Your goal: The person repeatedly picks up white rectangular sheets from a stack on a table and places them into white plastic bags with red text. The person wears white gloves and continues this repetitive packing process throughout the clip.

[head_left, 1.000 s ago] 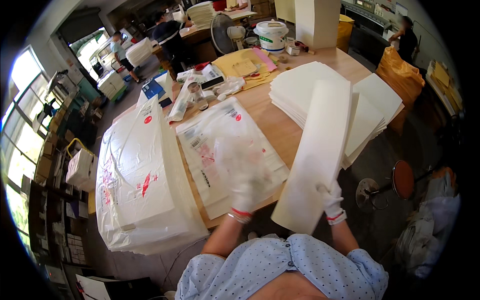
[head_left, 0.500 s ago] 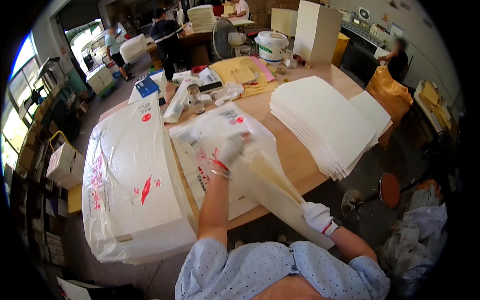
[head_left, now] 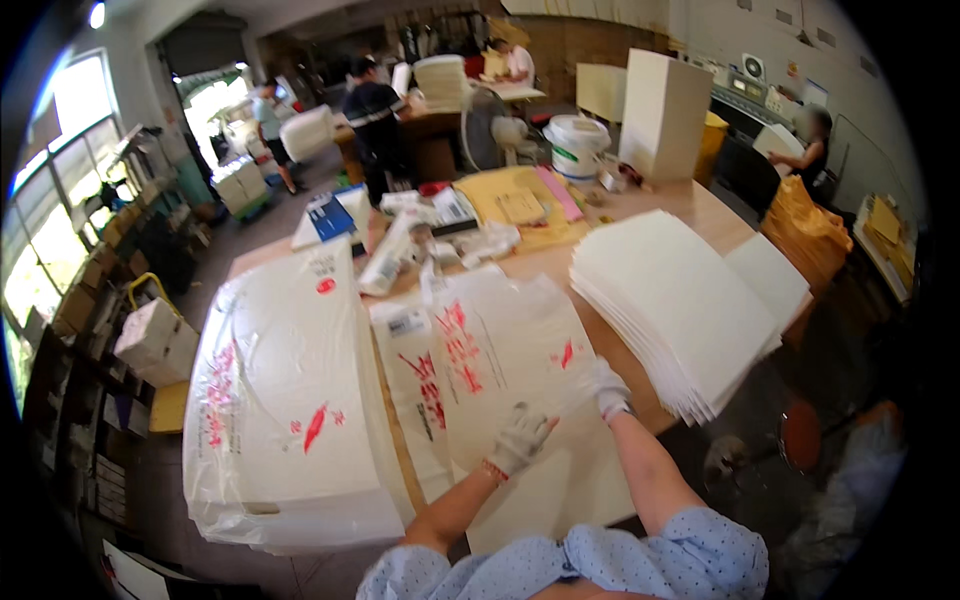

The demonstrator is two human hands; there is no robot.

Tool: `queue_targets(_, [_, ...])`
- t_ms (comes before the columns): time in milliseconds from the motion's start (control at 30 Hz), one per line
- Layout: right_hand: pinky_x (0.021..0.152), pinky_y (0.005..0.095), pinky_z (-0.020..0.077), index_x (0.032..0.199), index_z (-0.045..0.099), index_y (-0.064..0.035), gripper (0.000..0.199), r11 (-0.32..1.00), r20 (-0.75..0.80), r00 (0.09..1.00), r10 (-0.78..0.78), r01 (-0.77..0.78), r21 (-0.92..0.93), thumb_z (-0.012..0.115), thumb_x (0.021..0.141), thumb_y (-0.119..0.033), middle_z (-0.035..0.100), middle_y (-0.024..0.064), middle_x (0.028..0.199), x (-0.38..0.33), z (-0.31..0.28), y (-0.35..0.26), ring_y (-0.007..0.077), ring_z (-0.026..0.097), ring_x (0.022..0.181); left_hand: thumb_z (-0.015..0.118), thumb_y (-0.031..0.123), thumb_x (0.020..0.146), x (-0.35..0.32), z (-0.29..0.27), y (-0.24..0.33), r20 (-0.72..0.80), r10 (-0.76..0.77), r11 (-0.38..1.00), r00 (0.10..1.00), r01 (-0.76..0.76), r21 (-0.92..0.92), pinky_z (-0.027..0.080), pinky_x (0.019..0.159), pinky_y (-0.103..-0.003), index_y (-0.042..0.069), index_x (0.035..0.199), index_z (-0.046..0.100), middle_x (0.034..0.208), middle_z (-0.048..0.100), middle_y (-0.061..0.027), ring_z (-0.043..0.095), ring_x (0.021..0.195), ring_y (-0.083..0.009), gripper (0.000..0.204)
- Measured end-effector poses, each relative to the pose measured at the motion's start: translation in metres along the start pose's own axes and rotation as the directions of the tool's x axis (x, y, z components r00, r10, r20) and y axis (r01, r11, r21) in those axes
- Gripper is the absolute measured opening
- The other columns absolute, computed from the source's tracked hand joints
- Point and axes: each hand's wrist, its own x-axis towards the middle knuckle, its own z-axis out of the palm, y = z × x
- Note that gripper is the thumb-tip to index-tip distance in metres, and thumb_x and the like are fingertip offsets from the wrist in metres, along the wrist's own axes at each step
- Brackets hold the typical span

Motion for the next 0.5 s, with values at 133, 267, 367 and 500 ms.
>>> queue_targets(133, [0.086,0.0473,0.0443,0.129,0.035,-0.0145,0.043,1.0,0.14,0.99,-0.012,0.016,-0.027,0.04,0.089,-0.032,0.056,0.0201,0.116,0.061,0.05,0.047,0.0387,0.056,0.104,0.053,0.018,0.085,-0.078,0.019,-0.113,0.01,-0.691,0.713,0.723,0.678,0.177,0.047,0.06,-0.038,0.011,0.107,0.052,0.083,0.053,-0.0085,0.056,0.073,-0.0264,0.023])
queue_targets(267, [0.086,0.0488,0.0437,0.121,0.039,-0.0124,0.036,1.0,0.206,0.978,0.016,-0.02,0.019,0.033,0.091,-0.032,0.057,0.0224,0.114,-0.008,0.021,0.045,0.0398,0.056,0.104,0.045,0.019,0.089,-0.091,-0.066,-0.064,0.039,-0.835,0.536,0.549,0.827,-0.168,0.048,0.076,-0.035,0.007,0.111,0.045,0.101,0.049,-0.0128,0.056,0.083,-0.0271,0.026])
queue_targets(367, [0.081,0.0501,0.0445,0.116,0.039,-0.0106,0.033,0.992,0.163,0.982,-0.101,0.086,0.094,0.035,0.091,-0.032,0.06,0.0222,0.108,-0.048,0.015,0.054,0.0408,0.058,0.098,0.046,0.022,0.09,-0.152,-0.052,-0.052,-0.058,-0.698,0.708,0.714,0.7,0.093,0.047,0.076,-0.035,0.007,0.113,0.044,0.103,0.052,-0.013,0.057,0.088,-0.0275,0.028])
queue_targets(500, [0.073,0.0511,0.0443,0.103,0.044,-0.0083,0.025,0.978,0.097,0.976,-0.197,0.189,0.083,0.042,0.089,-0.029,0.061,0.0223,0.095,-0.076,0.009,0.072,0.0413,0.059,0.089,0.046,0.023,0.09,-0.205,-0.051,-0.031,0.262,-0.877,0.431,0.402,0.9,0.063,0.047,0.074,-0.039,0.009,0.114,0.045,0.113,0.053,-0.0139,0.058,0.091,-0.0295,0.028])
